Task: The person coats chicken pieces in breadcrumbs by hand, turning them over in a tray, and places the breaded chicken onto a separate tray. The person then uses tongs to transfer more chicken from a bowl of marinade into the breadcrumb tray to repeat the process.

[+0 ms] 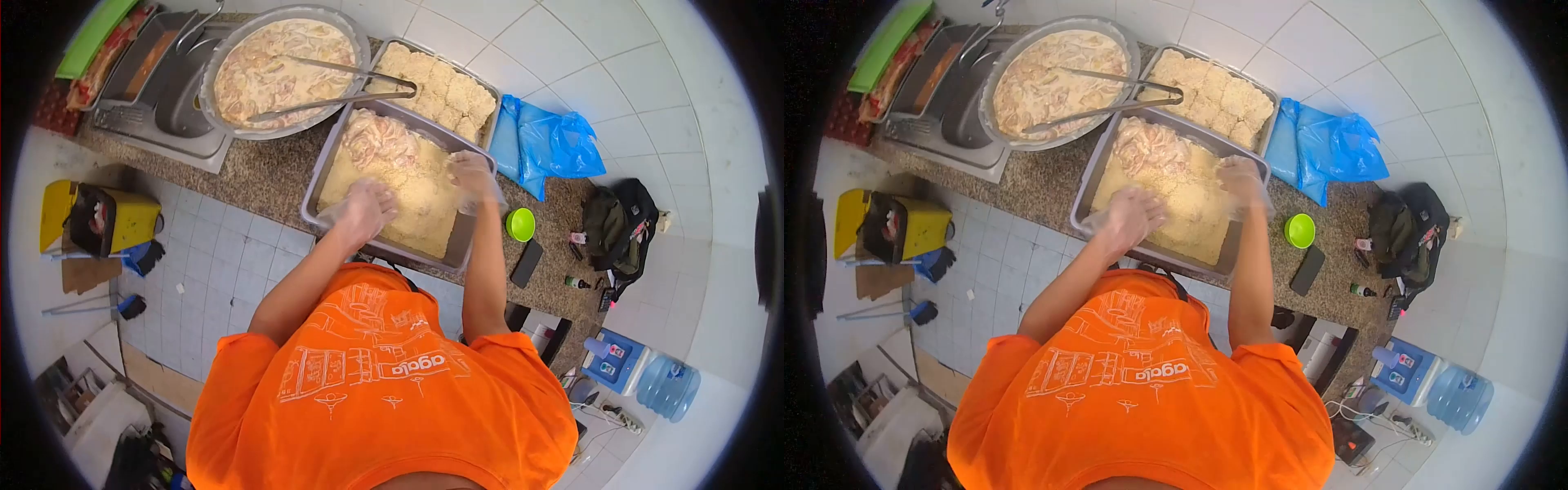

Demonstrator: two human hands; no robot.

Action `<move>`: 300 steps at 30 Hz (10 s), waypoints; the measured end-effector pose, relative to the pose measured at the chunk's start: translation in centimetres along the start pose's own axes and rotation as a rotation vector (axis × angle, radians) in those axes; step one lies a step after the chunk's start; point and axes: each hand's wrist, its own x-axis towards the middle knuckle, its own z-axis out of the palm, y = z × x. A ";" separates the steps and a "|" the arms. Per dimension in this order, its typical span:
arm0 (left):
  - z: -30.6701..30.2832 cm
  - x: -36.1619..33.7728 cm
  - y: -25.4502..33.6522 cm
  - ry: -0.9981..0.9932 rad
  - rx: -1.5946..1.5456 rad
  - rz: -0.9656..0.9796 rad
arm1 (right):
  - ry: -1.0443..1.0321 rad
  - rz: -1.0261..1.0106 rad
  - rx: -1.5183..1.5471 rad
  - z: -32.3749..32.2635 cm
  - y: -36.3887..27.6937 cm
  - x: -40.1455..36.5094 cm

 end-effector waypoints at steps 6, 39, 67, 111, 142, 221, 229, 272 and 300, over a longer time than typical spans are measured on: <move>3.9 4.2 -2.0 -0.273 -0.189 -0.049 | -0.159 -0.140 0.078 0.1 -3.8 -7.6; -56.8 -35.6 54.3 -0.377 -0.047 1.453 | 0.041 0.062 0.449 15.0 -10.0 -12.5; -5.2 5.4 -1.3 0.106 0.347 -0.140 | 0.295 -0.277 -0.908 10.7 14.7 -7.8; 0.9 -0.4 2.1 -0.052 0.365 -0.143 | 0.001 -0.515 -0.475 10.7 10.3 -3.4; -4.1 -1.3 4.0 -0.095 -0.001 -0.180 | 0.384 0.011 -0.204 6.4 5.1 -7.0; -3.2 -1.1 3.5 0.005 0.039 -0.132 | 0.358 -0.168 -0.386 9.6 -3.8 3.0; -3.7 -1.0 3.5 -0.018 -0.004 -0.115 | 0.351 -0.140 -0.414 7.9 -6.4 -1.3; -2.8 -1.0 2.3 0.131 0.058 -0.135 | -0.072 0.130 -0.583 1.9 2.4 -2.9; 2.8 3.9 -5.5 0.057 0.396 -0.348 | -0.086 -0.183 -0.681 7.9 6.2 -11.3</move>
